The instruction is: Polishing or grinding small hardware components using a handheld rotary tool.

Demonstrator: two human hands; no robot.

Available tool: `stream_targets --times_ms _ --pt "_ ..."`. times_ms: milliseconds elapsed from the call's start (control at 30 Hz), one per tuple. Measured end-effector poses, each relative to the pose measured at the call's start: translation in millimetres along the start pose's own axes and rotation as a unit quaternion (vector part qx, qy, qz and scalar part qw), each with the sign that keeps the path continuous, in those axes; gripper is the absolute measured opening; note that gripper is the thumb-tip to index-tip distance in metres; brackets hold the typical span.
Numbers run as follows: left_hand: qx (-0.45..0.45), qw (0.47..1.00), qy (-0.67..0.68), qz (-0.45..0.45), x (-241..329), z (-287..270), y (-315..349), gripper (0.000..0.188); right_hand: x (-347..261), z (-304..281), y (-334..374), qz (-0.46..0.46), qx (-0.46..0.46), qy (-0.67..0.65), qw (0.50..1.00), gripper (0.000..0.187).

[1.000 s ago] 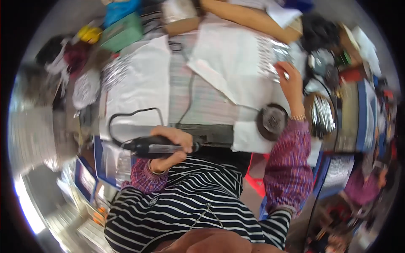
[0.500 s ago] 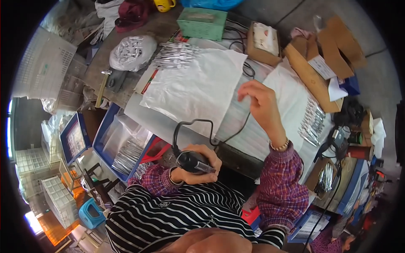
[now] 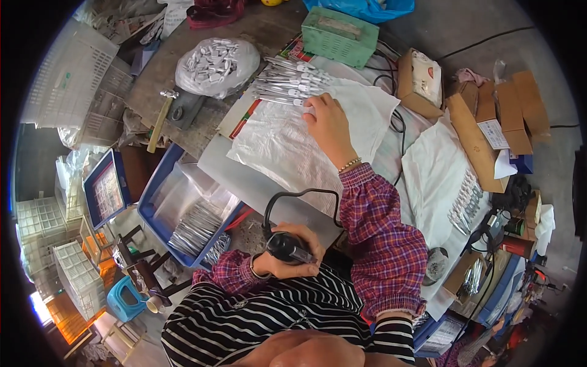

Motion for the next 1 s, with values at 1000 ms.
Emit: stream_targets --times_ms 1000 --pt "-0.015 0.998 -0.006 -0.061 -23.7 23.9 -15.6 0.028 66.1 -177.9 137.9 0.295 0.109 -0.536 0.784 0.027"
Point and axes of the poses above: each hand's wrist, its own y-axis away from the middle knuckle, its own z-axis out of the palm, x = y × z, the point moved 10 cm from there along -y, towards the middle knuckle, and after that the axes turned 11 degrees about y, right-handed, at the moved point
